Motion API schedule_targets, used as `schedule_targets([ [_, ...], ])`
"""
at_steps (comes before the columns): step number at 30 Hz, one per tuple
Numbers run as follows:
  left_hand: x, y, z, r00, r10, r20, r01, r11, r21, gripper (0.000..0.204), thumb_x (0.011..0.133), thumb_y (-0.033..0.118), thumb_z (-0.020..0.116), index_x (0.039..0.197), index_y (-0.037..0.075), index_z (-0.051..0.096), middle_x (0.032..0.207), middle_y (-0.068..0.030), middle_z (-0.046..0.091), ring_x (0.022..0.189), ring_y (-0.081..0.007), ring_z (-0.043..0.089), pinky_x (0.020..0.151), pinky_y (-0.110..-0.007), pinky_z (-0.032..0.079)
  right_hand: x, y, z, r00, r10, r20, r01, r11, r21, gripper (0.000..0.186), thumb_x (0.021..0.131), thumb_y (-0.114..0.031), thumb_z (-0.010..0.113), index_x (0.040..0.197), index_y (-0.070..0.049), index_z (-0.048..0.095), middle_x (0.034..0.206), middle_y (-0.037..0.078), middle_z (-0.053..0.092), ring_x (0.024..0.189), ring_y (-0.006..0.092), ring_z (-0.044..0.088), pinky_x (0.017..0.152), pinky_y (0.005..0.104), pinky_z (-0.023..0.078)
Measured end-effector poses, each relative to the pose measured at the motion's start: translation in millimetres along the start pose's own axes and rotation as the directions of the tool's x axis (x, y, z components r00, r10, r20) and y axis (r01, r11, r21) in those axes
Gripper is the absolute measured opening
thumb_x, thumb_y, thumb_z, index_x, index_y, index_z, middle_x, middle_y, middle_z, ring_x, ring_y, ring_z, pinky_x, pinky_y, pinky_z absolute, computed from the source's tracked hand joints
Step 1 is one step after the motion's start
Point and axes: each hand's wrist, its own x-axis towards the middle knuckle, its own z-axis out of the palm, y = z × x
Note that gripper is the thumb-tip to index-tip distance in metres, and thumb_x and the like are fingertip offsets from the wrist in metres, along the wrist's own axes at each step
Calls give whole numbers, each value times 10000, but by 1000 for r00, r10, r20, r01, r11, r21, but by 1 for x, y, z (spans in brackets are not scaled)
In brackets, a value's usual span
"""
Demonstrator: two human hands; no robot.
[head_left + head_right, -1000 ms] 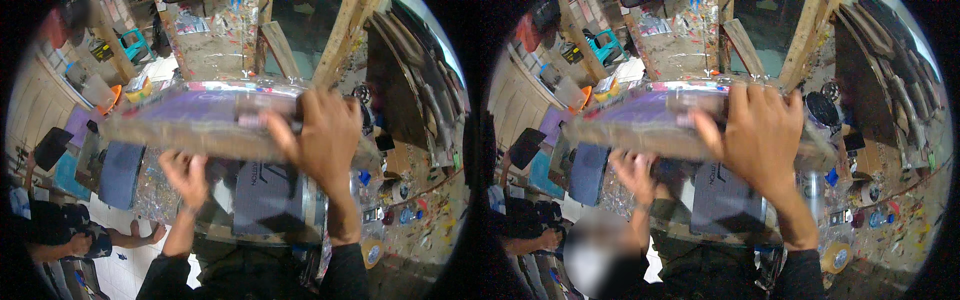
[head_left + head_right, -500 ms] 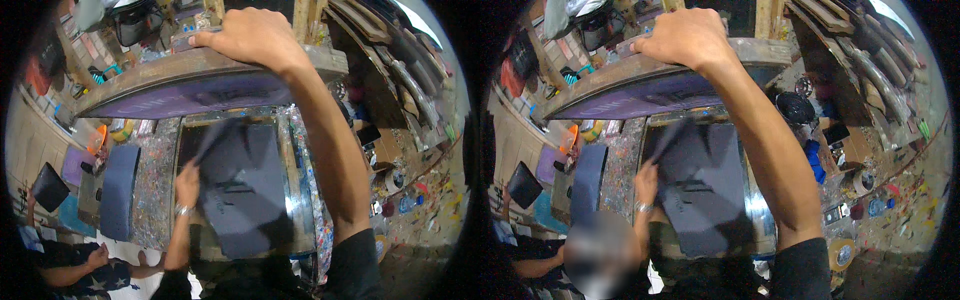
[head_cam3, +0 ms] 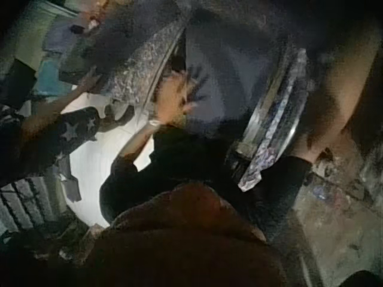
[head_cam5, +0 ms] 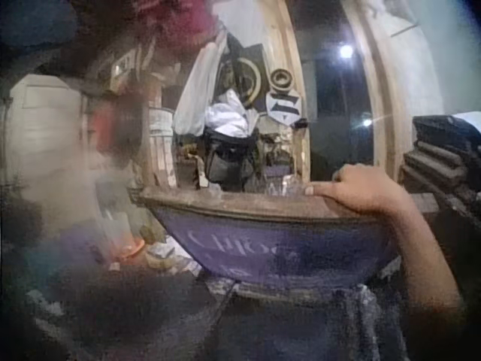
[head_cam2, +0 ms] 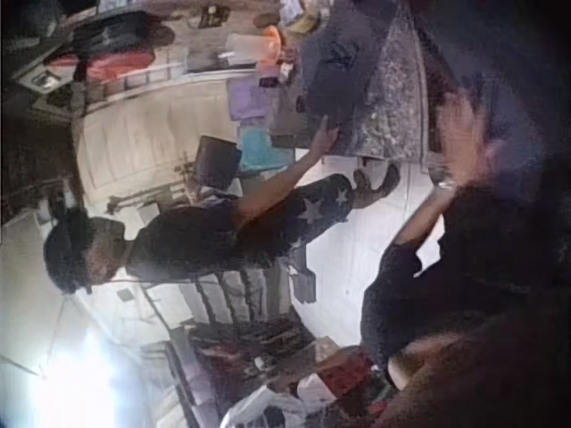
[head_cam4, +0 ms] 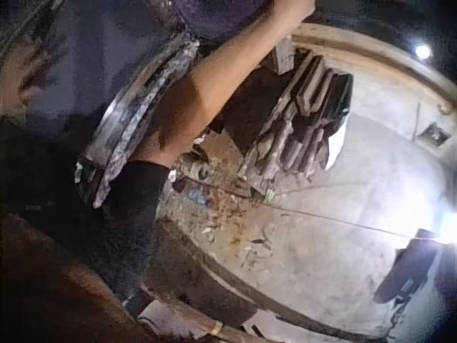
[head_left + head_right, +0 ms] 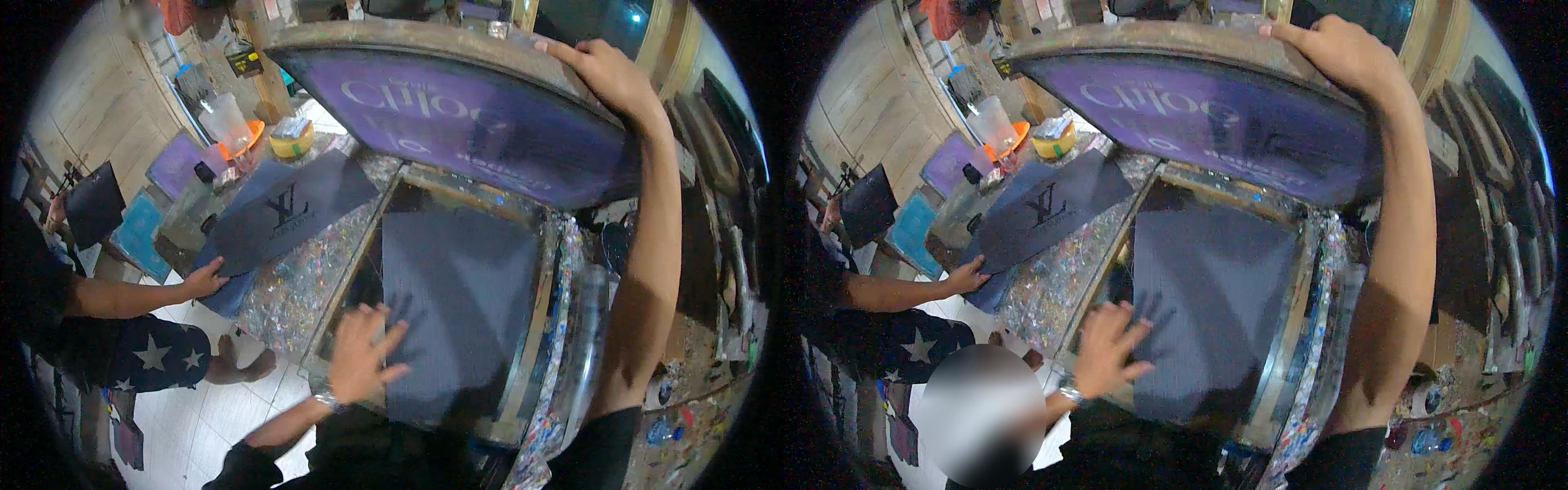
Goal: The person performs screen printing on fabric pieces by placing each piece on a base, lowering a screen frame, applying ink using a squeegee, and then raising the frame to reveal the printed design.
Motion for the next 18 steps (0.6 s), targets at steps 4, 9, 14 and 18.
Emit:
schedule_targets([
  [4,-3,16,72,989,-34,141,22,996,86,774,863,668,528,1501,259,368,1589,-160,226,1455,-401,196,1137,-629,158,1,0,7,999,-33,15,31,992,119,898,784,-786,482,968,63,710,999,289,677,999,416,652,893,449,479],
  [9,6,16,83,976,11,219,-25,998,61,778,890,699,450,1531,282,305,1617,-120,176,1490,-366,122,1153,-622,107,-5,-3,-6,991,98,95,-109,987,115,859,821,-751,478,959,65,707,935,281,673,929,392,664,876,424,474],
  [14,6,10,80,970,64,235,-73,997,27,769,890,688,463,1526,281,317,1615,-113,190,1488,-358,146,1146,-640,81,7,5,1,999,28,32,-32,990,140,793,844,-728,470,1012,9,712,902,250,675,897,389,659,863,436,473],
  [18,27,11,84,938,216,272,-231,973,21,746,894,686,453,1512,280,345,1609,-98,216,1483,-348,175,1139,-655,62,-1,-1,3,994,-112,-13,113,987,116,688,879,-697,443,1056,-93,719,948,237,680,916,404,652,877,444,475],
])
